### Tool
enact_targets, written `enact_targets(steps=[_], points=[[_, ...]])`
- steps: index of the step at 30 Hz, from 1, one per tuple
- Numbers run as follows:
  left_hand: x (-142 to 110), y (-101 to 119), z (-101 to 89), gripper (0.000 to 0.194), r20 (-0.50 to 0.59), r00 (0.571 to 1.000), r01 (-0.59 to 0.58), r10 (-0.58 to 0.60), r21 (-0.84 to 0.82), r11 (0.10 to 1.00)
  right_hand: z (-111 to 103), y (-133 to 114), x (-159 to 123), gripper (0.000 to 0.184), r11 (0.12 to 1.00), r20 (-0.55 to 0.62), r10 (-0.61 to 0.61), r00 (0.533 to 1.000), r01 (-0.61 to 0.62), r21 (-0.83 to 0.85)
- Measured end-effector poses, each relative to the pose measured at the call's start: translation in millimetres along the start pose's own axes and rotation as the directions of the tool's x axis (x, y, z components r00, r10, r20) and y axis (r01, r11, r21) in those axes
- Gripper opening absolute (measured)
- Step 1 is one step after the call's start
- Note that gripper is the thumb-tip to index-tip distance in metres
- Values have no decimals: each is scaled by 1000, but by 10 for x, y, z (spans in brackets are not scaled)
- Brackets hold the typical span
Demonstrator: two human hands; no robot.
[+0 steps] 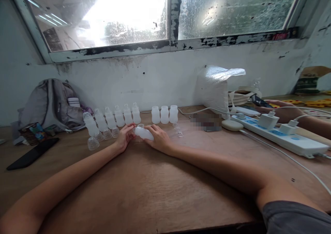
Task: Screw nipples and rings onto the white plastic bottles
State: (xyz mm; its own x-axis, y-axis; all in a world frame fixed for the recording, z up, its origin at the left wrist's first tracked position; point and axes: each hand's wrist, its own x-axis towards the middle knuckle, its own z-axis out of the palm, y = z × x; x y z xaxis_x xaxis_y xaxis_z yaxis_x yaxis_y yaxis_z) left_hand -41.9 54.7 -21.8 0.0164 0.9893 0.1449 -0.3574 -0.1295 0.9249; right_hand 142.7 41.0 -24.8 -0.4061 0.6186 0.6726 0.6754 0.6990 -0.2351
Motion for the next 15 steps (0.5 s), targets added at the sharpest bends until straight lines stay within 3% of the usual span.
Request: enact_targets(steps=[9,15], points=[[8,-14,-5,40,-14,999,-47,48,74,996,-36,29,31,43,993,5,66,998,-66,101],[-54,4,51,38,100,994,-56,38,182,982,9,25,27,44,986,-47,58,997,-49,162]])
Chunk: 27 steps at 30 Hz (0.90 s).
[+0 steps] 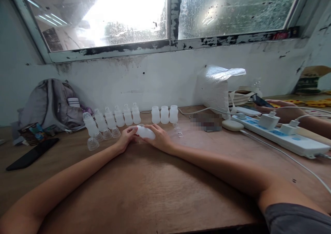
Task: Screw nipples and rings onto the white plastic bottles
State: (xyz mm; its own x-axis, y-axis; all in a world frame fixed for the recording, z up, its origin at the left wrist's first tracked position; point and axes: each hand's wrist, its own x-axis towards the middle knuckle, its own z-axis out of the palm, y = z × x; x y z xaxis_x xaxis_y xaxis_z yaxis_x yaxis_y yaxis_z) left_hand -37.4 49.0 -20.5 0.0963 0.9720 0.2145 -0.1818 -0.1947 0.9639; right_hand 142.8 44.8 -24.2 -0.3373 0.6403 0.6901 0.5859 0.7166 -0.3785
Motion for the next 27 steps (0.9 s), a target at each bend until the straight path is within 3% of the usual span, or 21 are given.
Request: enact_targets(steps=[5,8,10,13,16,18,24,27], points=[[-41,19,11,31,34,998,-57,55,62,996,-67,-10,23,48,983,120,92,989,-109,147],[-71,48,19,32,63,991,-121,116,78,990,-150,-18,51,42,925,224,141,964,-209,317],[-96,80,27,34,99,980,-182,171,113,977,-185,-21,67,37,843,293,196,936,-314,438],[-140,173,41,35,149,960,-261,236,181,948,-199,-29,95,32,631,434,271,860,-499,594],[-187,330,64,31,176,943,-320,284,238,917,-210,-53,141,28,378,589,250,768,-638,671],[-217,446,85,30,177,939,-334,296,258,906,-236,-73,175,25,265,652,194,733,-679,684],[-256,573,135,30,191,931,-357,310,313,880,-312,-62,204,29,126,758,111,643,-766,631],[-189,489,125,34,174,940,-334,293,298,894,-290,-55,194,35,135,749,129,650,-760,636]])
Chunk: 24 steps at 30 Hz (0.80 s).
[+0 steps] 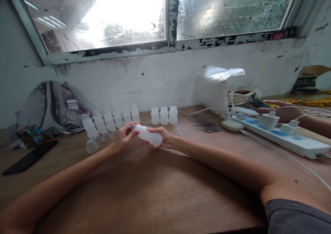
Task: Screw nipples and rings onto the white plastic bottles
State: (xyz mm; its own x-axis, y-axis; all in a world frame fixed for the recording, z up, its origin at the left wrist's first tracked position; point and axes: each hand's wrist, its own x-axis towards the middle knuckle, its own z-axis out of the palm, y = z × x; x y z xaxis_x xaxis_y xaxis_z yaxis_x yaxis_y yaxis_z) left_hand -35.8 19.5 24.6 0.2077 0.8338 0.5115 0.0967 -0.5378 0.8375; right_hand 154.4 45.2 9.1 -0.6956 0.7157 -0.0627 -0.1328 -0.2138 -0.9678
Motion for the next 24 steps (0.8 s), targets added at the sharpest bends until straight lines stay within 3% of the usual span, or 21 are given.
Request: enact_targets(steps=[4,7,9,11,14,16,19,22,24], points=[[74,-246,-3,53,-114,977,162,-182,-163,973,50,83,55,41,956,-150,-191,970,150,-250],[61,-411,1,53,-101,946,285,-307,-186,940,87,180,85,41,816,-235,-387,892,212,-538],[19,-461,19,47,-13,963,263,-270,-193,945,102,230,88,40,720,-184,-447,875,230,-655],[-26,-459,43,43,68,981,191,-181,-217,957,106,239,80,39,672,-70,-429,901,266,-691],[-61,-408,70,40,106,991,99,-77,-225,969,73,139,69,40,610,33,-362,932,263,-747],[-63,-391,73,39,107,994,59,-37,-208,976,23,-6,59,37,477,47,-370,928,234,-847],[-56,-415,62,40,110,994,18,1,-174,985,-63,-311,6,19,171,71,-410,909,153,-973],[-67,-444,48,45,137,990,-23,38,-105,994,-132,-653,-136,15,-97,-39,-388,921,-83,-992],[-89,-434,45,47,180,981,-61,67,-38,997,-180,-849,-263,11,-197,-186,-291,939,-249,-948]])
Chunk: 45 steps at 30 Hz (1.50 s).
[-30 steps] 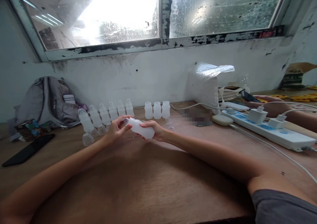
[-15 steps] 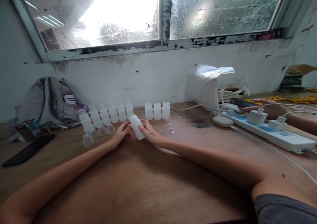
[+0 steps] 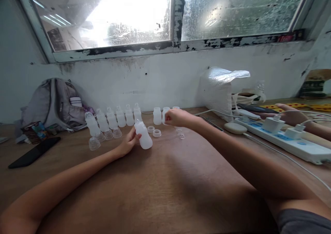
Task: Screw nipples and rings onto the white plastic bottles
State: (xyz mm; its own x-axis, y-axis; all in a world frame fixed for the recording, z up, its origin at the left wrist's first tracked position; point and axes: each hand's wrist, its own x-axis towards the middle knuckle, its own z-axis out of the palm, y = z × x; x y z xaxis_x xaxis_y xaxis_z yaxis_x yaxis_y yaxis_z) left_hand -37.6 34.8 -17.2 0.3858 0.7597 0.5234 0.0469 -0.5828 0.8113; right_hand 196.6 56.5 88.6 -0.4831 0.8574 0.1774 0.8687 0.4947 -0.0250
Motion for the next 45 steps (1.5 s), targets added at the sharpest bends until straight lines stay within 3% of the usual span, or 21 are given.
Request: enact_targets(steps=[4,10,13,25,29,32,34,40,45], points=[[-43,60,32,51,107,993,-68,50,171,983,-185,234,-74,7,973,283,229,931,-214,-82],[-56,42,82,52,169,984,-103,62,240,965,-13,397,25,10,964,496,260,829,-254,-81],[-58,36,84,52,171,984,-96,57,230,969,53,371,60,6,960,510,277,814,-261,-103],[-57,74,89,44,193,979,-110,72,193,975,114,418,85,5,958,476,277,835,-279,-69],[-63,46,81,44,194,979,-99,61,192,976,45,432,71,4,970,400,216,891,-243,19],[-70,24,74,46,203,977,-98,61,177,979,-87,412,65,9,972,246,79,966,-129,197],[-75,12,71,47,202,977,-102,64,186,977,-216,344,62,14,963,131,14,991,-49,264],[-81,42,70,44,195,980,-83,43,202,976,-672,-126,43,21,946,-132,-79,988,116,302],[-72,101,75,47,188,982,-66,32,174,982,-859,-441,56,24,946,-205,-115,972,170,276]])
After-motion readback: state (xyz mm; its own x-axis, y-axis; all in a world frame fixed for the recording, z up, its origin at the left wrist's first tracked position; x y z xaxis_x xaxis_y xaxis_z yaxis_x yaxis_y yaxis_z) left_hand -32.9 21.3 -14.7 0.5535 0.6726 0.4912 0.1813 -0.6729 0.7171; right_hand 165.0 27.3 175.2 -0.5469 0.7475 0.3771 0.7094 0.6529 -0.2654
